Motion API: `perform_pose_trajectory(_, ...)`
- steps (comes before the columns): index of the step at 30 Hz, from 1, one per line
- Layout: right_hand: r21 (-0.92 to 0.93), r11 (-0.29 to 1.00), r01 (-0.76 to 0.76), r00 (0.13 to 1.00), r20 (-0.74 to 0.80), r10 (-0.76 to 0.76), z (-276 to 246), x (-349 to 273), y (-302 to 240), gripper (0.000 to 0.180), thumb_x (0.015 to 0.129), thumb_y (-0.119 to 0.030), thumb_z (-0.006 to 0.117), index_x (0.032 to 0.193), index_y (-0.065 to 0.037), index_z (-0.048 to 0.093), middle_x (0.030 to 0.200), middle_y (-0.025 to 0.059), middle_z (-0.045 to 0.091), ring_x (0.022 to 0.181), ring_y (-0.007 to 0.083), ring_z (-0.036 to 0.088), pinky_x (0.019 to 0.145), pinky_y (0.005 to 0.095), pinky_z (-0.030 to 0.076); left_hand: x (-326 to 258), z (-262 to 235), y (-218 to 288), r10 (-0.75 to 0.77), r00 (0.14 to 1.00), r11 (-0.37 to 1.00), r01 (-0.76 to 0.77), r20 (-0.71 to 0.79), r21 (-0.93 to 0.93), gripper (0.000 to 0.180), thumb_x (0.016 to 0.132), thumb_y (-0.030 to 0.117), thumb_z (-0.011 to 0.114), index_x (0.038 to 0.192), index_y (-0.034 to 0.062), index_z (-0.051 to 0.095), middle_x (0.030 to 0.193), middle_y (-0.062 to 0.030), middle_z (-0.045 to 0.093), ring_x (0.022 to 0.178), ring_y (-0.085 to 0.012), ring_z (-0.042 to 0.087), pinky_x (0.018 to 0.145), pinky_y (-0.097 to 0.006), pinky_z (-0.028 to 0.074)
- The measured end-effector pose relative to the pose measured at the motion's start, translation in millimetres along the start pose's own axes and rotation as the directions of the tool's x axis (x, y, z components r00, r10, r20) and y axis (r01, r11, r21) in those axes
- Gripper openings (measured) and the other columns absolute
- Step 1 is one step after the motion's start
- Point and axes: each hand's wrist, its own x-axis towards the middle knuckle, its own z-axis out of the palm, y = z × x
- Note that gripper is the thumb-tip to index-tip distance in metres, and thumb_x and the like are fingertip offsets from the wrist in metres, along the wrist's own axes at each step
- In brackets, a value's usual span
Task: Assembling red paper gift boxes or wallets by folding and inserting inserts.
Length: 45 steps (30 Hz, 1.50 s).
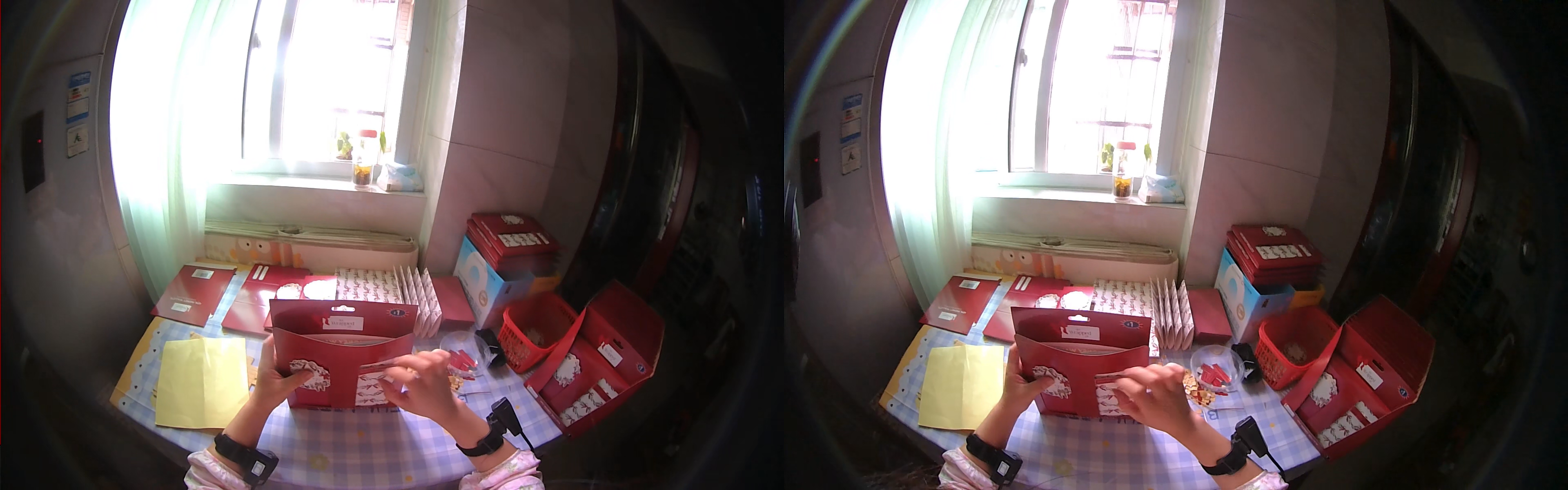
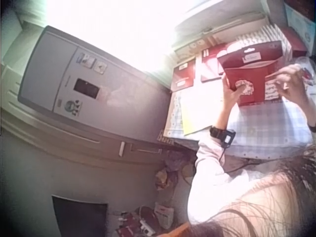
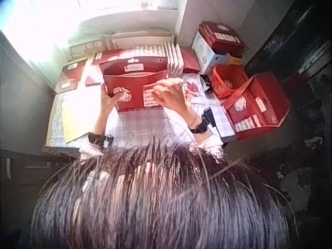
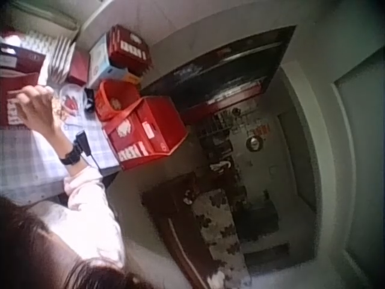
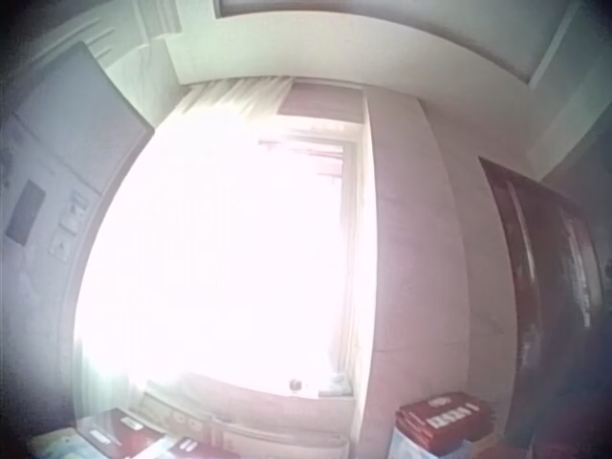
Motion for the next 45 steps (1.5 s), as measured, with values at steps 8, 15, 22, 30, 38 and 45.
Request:
perform_pose_trajectory(8,0.833,0.441,-0.334,0.860,0.079,0.504,28,-21,24,0.043,0.077,0.001,0.062,0.109,-0.007,0.034,0.109,0.0111,0.047,0.104,0.0218,0.050,0.090,0.0349,0.041,5,-1,8,0.184,0.976,0.975,-0.196,-0.114,-0.104,0.073,0.074,-0.001,0.065,0.132,0.0148,0.022,0.111,-0.0110,0.050,0.096,-0.0207,0.057,0.074,-0.032,0.052)
perform_pose_trajectory(15,0.928,0.235,-0.288,0.864,0.146,0.482,38,-33,30,0.040,0.080,0.007,0.057,0.111,-0.008,0.035,0.106,0.0126,0.054,0.098,0.0205,0.056,0.084,0.0332,0.047,2,-10,6,0.166,0.984,0.976,-0.173,-0.064,-0.130,0.054,0.078,-0.004,0.061,0.122,0.0058,0.033,0.117,-0.0129,0.047,0.100,-0.0253,0.055,0.080,-0.035,0.050)
perform_pose_trajectory(22,0.932,0.167,-0.321,0.843,0.201,0.498,36,-35,31,0.038,0.081,0.004,0.058,0.112,-0.008,0.040,0.104,0.0110,0.057,0.095,0.0183,0.057,0.082,0.0313,0.048,2,-15,8,0.113,0.993,0.983,-0.114,-0.016,-0.145,0.049,0.078,-0.004,0.060,0.120,0.0057,0.035,0.114,-0.0132,0.050,0.098,-0.0230,0.055,0.077,-0.032,0.049)
perform_pose_trajectory(30,0.864,0.365,-0.347,0.886,0.173,0.431,33,-35,46,0.028,0.083,-0.004,0.060,0.109,-0.004,0.049,0.098,0.0076,0.058,0.091,0.0147,0.057,0.075,0.0287,0.049,6,-15,8,0.171,0.985,0.979,-0.168,0.015,-0.117,0.036,0.083,0.004,0.057,0.113,0.0077,0.036,0.099,-0.0091,0.054,0.076,-0.0130,0.055,0.058,-0.024,0.046)
perform_pose_trajectory(38,0.878,0.290,-0.380,0.865,0.227,0.448,28,-28,38,0.022,0.086,-0.010,0.057,0.105,-0.003,0.048,0.099,0.0094,0.054,0.090,0.0150,0.056,0.075,0.0279,0.048,8,-13,15,0.175,0.984,0.982,-0.175,-0.004,-0.071,0.024,0.087,0.008,0.052,0.107,0.0078,0.038,0.088,-0.0066,0.053,0.062,-0.0081,0.050,0.050,-0.020,0.041)
perform_pose_trajectory(45,0.309,0.904,-0.297,0.874,-0.294,0.387,1,15,-6,0.040,0.067,-0.009,0.071,0.102,-0.009,0.052,0.102,0.0065,0.052,0.098,0.0229,0.049,0.089,0.0368,0.036,8,-11,15,0.187,0.981,0.967,-0.194,-0.057,-0.165,0.029,0.081,-0.001,0.059,0.103,0.0088,0.043,0.094,-0.0068,0.055,0.067,-0.0091,0.054,0.050,-0.019,0.042)
